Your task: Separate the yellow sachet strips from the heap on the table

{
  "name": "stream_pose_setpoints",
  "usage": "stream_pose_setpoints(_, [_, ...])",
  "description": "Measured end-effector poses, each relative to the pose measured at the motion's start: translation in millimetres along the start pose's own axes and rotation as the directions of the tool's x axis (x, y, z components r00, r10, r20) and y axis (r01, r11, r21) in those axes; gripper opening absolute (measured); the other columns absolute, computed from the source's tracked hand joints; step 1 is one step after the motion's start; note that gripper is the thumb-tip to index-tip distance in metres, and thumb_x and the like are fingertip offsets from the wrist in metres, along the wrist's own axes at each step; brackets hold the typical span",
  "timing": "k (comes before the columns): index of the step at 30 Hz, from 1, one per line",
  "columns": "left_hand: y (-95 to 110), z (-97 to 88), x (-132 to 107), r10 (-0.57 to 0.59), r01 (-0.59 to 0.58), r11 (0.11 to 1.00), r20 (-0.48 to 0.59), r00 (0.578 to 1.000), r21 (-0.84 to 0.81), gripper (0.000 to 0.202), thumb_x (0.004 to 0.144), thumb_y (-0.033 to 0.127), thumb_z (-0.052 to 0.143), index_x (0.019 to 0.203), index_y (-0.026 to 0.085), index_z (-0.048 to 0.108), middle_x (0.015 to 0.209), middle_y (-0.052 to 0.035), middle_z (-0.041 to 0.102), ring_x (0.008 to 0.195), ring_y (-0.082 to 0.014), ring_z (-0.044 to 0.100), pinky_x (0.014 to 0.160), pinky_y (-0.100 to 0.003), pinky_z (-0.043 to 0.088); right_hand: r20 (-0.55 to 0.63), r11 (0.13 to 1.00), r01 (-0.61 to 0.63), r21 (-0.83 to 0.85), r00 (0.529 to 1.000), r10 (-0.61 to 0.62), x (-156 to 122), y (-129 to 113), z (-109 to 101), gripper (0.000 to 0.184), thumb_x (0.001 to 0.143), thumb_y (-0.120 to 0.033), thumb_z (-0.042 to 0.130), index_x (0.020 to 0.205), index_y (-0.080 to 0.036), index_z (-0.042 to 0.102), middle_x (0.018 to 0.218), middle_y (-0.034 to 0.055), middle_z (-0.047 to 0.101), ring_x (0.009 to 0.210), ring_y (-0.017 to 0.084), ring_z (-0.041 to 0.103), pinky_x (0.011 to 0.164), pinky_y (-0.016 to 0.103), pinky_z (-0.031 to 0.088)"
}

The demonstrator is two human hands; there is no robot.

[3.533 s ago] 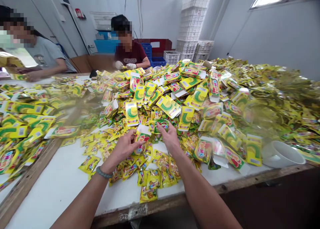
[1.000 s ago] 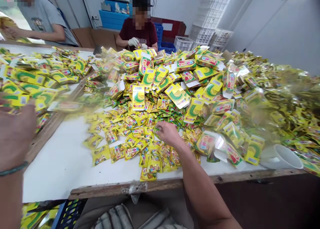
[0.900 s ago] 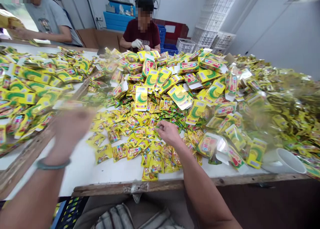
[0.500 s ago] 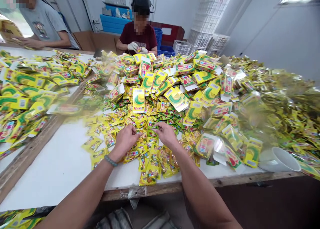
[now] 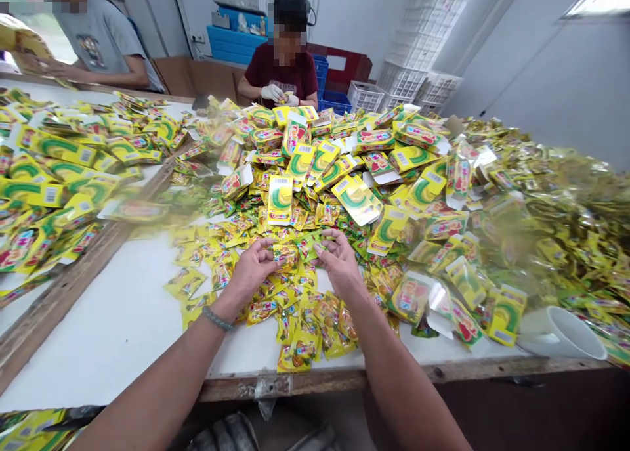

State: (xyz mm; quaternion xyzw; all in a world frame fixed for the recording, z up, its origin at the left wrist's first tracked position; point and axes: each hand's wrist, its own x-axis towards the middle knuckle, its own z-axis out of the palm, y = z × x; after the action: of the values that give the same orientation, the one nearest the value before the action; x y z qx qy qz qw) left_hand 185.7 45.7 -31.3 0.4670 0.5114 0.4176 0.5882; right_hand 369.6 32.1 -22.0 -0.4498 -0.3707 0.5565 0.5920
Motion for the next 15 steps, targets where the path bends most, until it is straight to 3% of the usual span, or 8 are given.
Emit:
stream_pose_setpoints(3, [0, 4.2, -1, -0.012, 0.017, 0.995, 0.05, 0.999, -0.101, 0.046, 0.058, 0.031, 0.081, 0.095, 0.016, 0.059, 0.069, 0.004, 0.061, 0.06, -0.0111, 0.057, 0.057, -0.022, 0.046, 0.079, 0.994, -0.006, -0.111, 0.997, 0.015, -2, 3, 5, 0.048, 0.065, -0.034, 0.08, 0.106, -0.023, 0.057, 0.081, -0.0037, 0.051, 0.068, 0.01, 0.052, 0.059, 0.024, 0.052])
stream_pose_setpoints(8, [2, 10.4, -4, -0.021, 0.031, 0.976, 0.047, 0.999, -0.216, 0.036, 0.064, 0.036, 0.08, 0.089, 0.017, 0.061, 0.077, 0.0004, 0.066, 0.066, -0.0123, 0.06, 0.06, -0.023, 0.047, 0.042, 0.964, 0.022, -0.265, 0.999, -0.011, -1, 14, 8, 0.037, 0.061, -0.035, 0.082, 0.086, -0.018, 0.061, 0.069, -0.0046, 0.051, 0.063, 0.009, 0.048, 0.06, 0.022, 0.044])
stream_pose_setpoints(12, [4, 11.6, -4, -0.001, 0.002, 0.987, 0.008, 1.0, -0.161, 0.04, 0.057, 0.032, 0.086, 0.085, 0.018, 0.061, 0.069, 0.0024, 0.065, 0.064, -0.0136, 0.061, 0.061, -0.025, 0.048, 0.104, 0.979, -0.074, -0.191, 0.99, 0.095, -4, 11, 8, 0.037, 0.058, -0.035, 0.084, 0.082, -0.018, 0.063, 0.068, -0.0034, 0.058, 0.064, 0.01, 0.053, 0.065, 0.023, 0.045])
stream_pose_setpoints(15, [7, 9.9, -3, -0.095, 0.121, 0.947, 0.101, 0.99, -0.296, 0.039, 0.054, 0.024, 0.085, 0.083, 0.019, 0.06, 0.07, 0.002, 0.065, 0.065, -0.0141, 0.063, 0.064, -0.026, 0.05, 0.166, 0.982, -0.182, -0.055, 0.968, 0.188, -6, 4, 7, 0.038, 0.056, -0.038, 0.084, 0.08, -0.018, 0.062, 0.067, -0.0023, 0.06, 0.065, 0.012, 0.056, 0.068, 0.026, 0.048])
